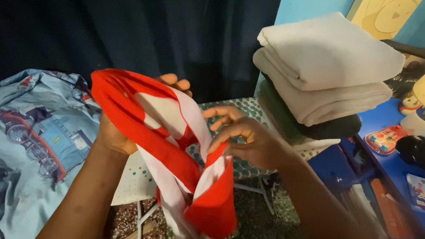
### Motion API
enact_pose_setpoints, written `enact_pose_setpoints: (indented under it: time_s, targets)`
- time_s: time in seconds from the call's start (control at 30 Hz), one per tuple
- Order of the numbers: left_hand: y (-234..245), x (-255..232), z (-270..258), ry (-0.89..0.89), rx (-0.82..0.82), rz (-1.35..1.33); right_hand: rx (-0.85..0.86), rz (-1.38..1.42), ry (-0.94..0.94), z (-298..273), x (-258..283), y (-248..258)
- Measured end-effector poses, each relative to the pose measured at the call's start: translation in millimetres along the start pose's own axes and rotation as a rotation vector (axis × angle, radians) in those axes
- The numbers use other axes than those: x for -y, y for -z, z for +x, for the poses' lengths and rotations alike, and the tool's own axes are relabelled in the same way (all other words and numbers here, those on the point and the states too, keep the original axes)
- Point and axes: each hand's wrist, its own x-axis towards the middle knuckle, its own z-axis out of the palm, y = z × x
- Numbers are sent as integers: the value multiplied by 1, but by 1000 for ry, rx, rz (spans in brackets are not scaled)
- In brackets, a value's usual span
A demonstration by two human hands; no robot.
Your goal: The person folds a white towel and a red-and-white patterned towel on an ironing board, then stacks them. They then unfold and refold a blue patterned sheet on the same surface.
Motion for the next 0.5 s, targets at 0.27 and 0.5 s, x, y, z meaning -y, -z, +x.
enact_pose_setpoints:
  time_s: [0.27,0.5]
  targets:
    - [-18,10,3,-91,189,-64,-46,-22,81,2,-12,-41]
    - [-10,36,3,-211,21,155,-267,-172,73,-3,-23,-76]
